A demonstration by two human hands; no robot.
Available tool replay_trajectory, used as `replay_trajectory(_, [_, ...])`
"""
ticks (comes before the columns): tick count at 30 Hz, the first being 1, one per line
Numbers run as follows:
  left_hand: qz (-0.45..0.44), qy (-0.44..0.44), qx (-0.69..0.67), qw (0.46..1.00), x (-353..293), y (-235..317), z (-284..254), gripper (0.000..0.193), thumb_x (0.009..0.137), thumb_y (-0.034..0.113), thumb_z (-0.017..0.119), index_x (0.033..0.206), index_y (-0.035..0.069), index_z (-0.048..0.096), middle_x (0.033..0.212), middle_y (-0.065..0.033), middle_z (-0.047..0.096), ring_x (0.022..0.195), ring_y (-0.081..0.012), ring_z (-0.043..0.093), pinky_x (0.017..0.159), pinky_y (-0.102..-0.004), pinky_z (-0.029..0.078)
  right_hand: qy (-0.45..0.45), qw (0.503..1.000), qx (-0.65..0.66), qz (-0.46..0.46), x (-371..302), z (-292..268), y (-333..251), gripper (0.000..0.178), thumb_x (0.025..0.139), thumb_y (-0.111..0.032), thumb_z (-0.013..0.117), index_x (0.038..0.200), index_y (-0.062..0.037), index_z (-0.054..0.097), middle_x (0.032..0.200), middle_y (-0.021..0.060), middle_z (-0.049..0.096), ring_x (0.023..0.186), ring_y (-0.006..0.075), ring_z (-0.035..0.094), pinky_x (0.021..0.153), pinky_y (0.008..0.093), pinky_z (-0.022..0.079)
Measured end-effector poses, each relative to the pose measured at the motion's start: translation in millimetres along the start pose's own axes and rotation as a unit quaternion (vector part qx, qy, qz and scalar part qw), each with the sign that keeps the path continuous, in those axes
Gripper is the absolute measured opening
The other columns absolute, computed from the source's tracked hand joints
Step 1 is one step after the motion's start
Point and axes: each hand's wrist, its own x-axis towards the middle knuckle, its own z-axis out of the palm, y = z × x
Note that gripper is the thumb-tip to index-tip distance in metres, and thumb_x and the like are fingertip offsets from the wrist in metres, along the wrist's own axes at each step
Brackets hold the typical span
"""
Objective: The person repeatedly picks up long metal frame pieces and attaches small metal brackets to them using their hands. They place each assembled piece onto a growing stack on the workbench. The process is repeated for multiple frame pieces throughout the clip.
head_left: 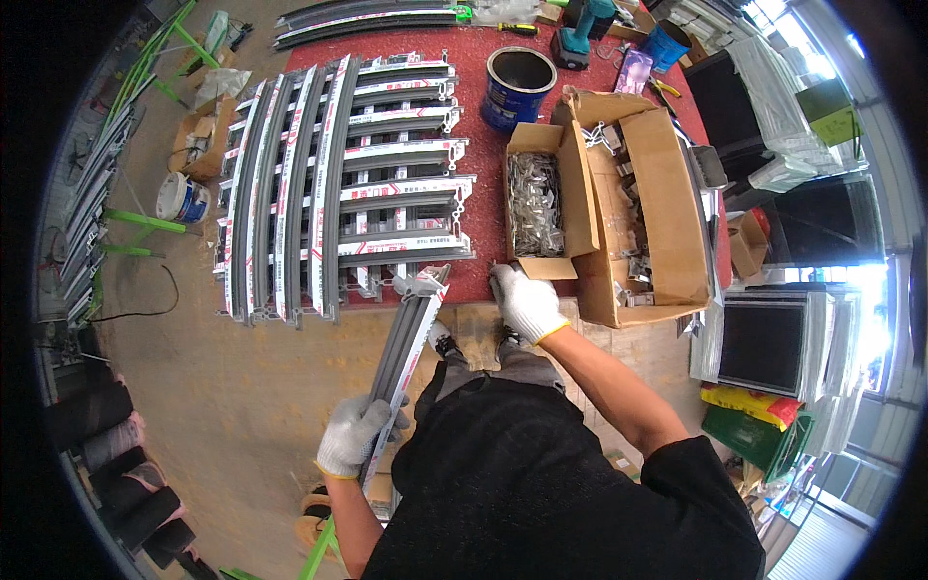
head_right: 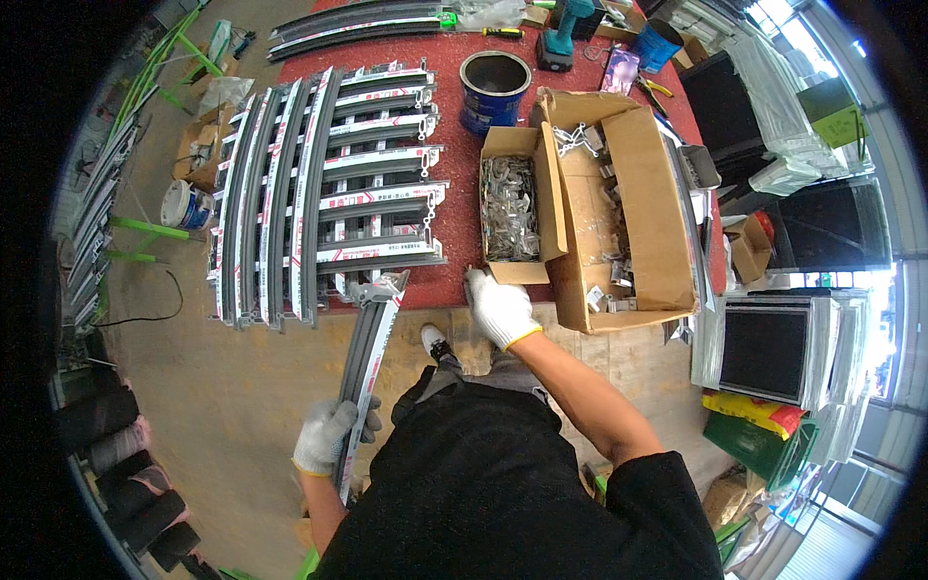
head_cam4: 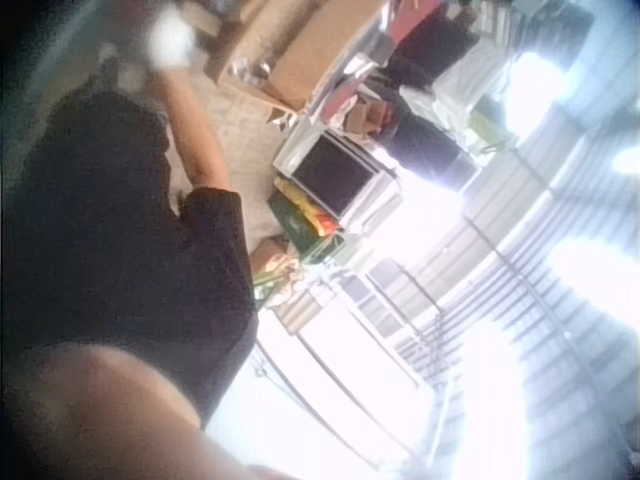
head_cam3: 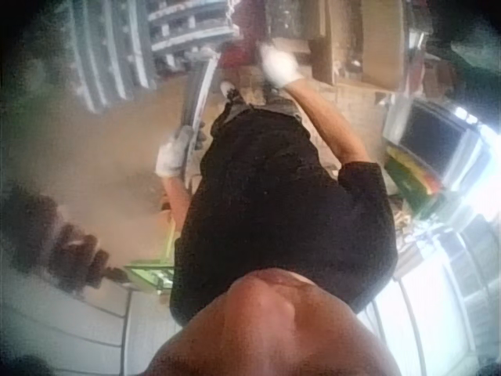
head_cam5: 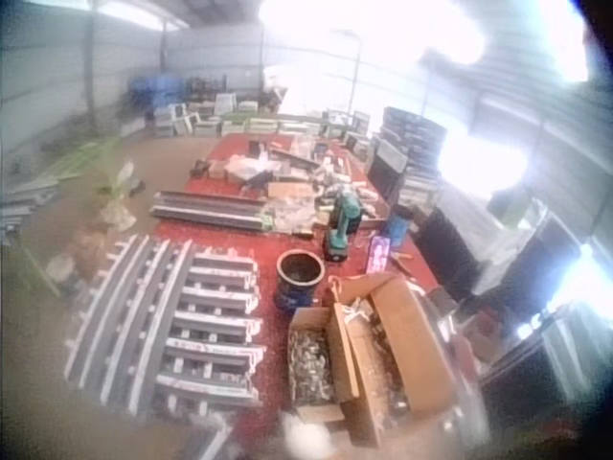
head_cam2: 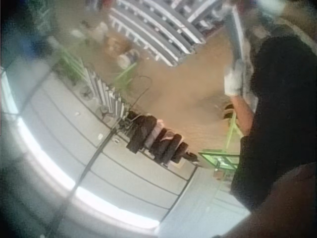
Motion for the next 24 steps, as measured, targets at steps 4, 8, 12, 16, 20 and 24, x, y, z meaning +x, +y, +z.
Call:
replay_trajectory(4, [0.001, 0.001, -0.019, 1.000, -1.0, -1.9, -1.5, 0.070, 0.106, 0.052, 0.069, 0.134, -0.013, 0.071, 0.097, -0.0155, 0.078, 0.082, -0.0233, 0.075, 0.078, -0.0352, 0.060, 0.032, 0.997, 0.012, 0.070, -1.3, -4.4, -8.4, 0.022, 0.108, -0.031, 0.070, 0.114, -0.0119, 0.076, 0.081, 0.0219, 0.077, 0.073, 0.0473, 0.076, 0.067, 0.0561, 0.061])
replay_trajectory(8, [-0.004, 0.005, -0.017, 1.000, -2.5, 1.1, -2.6, 0.058, 0.109, 0.041, 0.064, 0.132, -0.011, 0.074, 0.097, -0.0142, 0.079, 0.083, -0.0209, 0.075, 0.080, -0.0345, 0.060, 0.086, 0.980, 0.125, 0.129, -3.7, -10.9, -18.8, 0.024, 0.102, -0.030, 0.075, 0.104, -0.0062, 0.080, 0.082, 0.0224, 0.078, 0.074, 0.0437, 0.078, 0.069, 0.0515, 0.061])
replay_trajectory(12, [-0.012, 0.011, -0.009, 1.000, -3.3, 2.9, -1.4, 0.052, 0.110, 0.035, 0.061, 0.132, -0.010, 0.075, 0.096, -0.0136, 0.080, 0.084, -0.0200, 0.075, 0.081, -0.0343, 0.060, 0.055, 0.926, 0.289, 0.235, -8.5, -11.3, -15.0, 0.024, 0.098, -0.025, 0.076, 0.101, -0.0022, 0.081, 0.078, 0.0193, 0.077, 0.072, 0.0309, 0.080, 0.071, 0.0482, 0.061])
replay_trajectory(16, [-0.009, 0.015, 0.005, 1.000, -1.5, 4.7, -0.1, 0.057, 0.108, 0.040, 0.062, 0.131, -0.012, 0.073, 0.096, -0.0157, 0.079, 0.081, -0.0226, 0.075, 0.077, -0.0354, 0.060, 0.038, 0.805, 0.504, 0.311, -4.5, -16.7, -10.2, 0.017, 0.103, -0.013, 0.073, 0.104, 0.0037, 0.075, 0.086, 0.0141, 0.079, 0.073, 0.0214, 0.077, 0.065, 0.0367, 0.062])
replay_trajectory(20, [-0.026, 0.019, 0.010, 0.999, -2.0, 6.9, 0.1, 0.050, 0.109, 0.032, 0.061, 0.129, -0.011, 0.076, 0.095, -0.0141, 0.080, 0.082, -0.0207, 0.075, 0.080, -0.0350, 0.060, -0.047, 0.737, 0.591, 0.325, -15.6, -52.1, -18.9, 0.008, 0.104, -0.006, 0.072, 0.105, 0.0018, 0.071, 0.092, 0.0131, 0.077, 0.072, 0.0193, 0.073, 0.064, 0.0335, 0.061])
replay_trajectory(24, [-0.026, 0.015, 0.006, 1.000, -4.1, 8.3, 0.1, 0.049, 0.109, 0.031, 0.061, 0.129, -0.011, 0.076, 0.094, -0.0141, 0.080, 0.081, -0.0212, 0.076, 0.080, -0.0351, 0.060, -0.036, 0.654, 0.692, 0.305, -16.6, -91.8, -44.0, 0.016, 0.104, -0.010, 0.075, 0.112, 0.0042, 0.075, 0.099, 0.0110, 0.080, 0.078, 0.0163, 0.074, 0.072, 0.0321, 0.062])
